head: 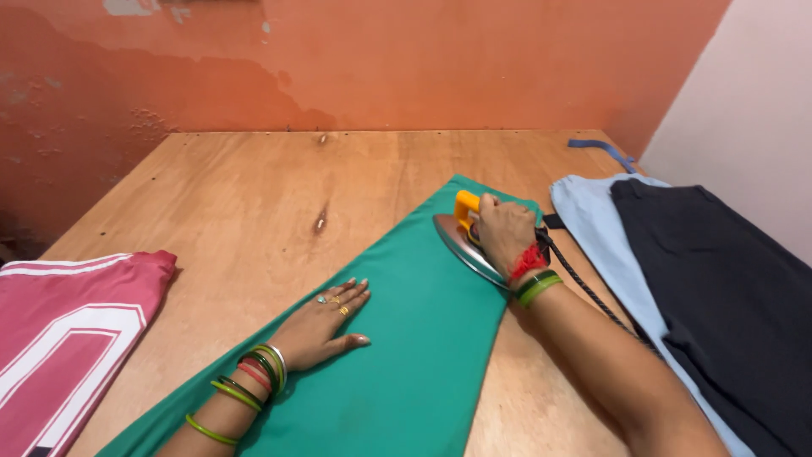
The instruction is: The person irons a pair of green pants on a flat wooden board, moving the iron along the fabric while holding the garment steady with the other hand. They reposition and turn the pants to press different sections, then lift the garment at the end.
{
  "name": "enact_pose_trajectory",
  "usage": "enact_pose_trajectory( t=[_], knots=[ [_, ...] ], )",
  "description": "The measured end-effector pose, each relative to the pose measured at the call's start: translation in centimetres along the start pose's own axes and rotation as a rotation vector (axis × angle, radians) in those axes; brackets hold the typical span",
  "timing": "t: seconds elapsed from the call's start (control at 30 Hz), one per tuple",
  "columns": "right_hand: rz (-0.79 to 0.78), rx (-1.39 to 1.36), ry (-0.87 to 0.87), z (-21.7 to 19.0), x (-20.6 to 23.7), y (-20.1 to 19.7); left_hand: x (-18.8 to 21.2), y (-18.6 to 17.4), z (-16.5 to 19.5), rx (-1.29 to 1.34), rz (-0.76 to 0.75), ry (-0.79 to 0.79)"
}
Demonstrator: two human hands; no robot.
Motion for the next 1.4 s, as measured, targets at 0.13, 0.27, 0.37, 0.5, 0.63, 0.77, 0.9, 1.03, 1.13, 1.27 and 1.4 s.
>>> enact_pose_trajectory(
  t=[0.13, 0.27, 0.37, 0.5, 0.63, 0.77, 0.9, 1.03, 1.13, 1.27, 1.4],
  knots=[
    [-0.117, -0.082, -0.145, 3.5, 3.9, -5.3, -0.4, -0.1, -0.2, -0.006, 0.013, -0.020],
    [-0.227, -0.017, -0.045, 7.2, 7.6, -9.1, -0.6, -0.1, -0.4, -0.020, 0.013, -0.025],
    [-0.349, 0.098, 0.068, 9.5, 9.0, -10.7, -0.7, 0.0, -0.7, -0.024, 0.017, -0.022],
    [-0.063, 0.250, -0.108, 9.6, 10.0, -12.5, -0.8, 0.1, -0.8, -0.032, 0.028, -0.005],
    [-0.385, 0.023, -0.443, 4.4, 12.8, -13.0, -0.8, 0.2, -1.1, -0.023, 0.038, -0.011],
    [-0.494, -0.426, -0.601, 0.3, 13.1, -11.3, -0.7, 0.6, -1.9, -0.030, 0.047, -0.026],
    [-1.022, -0.816, -0.472, -2.2, 10.0, -7.1, -1.1, 0.8, -1.9, -0.023, 0.093, 0.008],
    [-0.995, -1.288, -0.380, -4.1, 5.7, -3.4, 0.0, 0.1, 2.0, 0.127, 0.009, -0.135],
    [-0.954, -1.510, -0.107, -7.7, 4.2, -1.4, 3.4, 0.0, 8.4, 0.472, 0.197, 0.027],
    [-0.837, -1.878, 0.101, -15.6, 1.4, -0.8, 6.2, 3.2, 17.3, 0.136, 0.308, 0.048],
    [-0.374, -2.401, 0.243, -19.3, -2.8, -3.0, 6.9, 6.6, 19.1, -0.065, 0.322, -0.093]
  ],
)
Point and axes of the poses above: each hand's wrist, its own x-axis away from the middle knuckle, its own y-axis out of the palm, z = x × y, the point moved 1 cm from there along -x, towards the middle knuckle, and after that the axes turned 7 degrees about x, right-handed, at the moved point
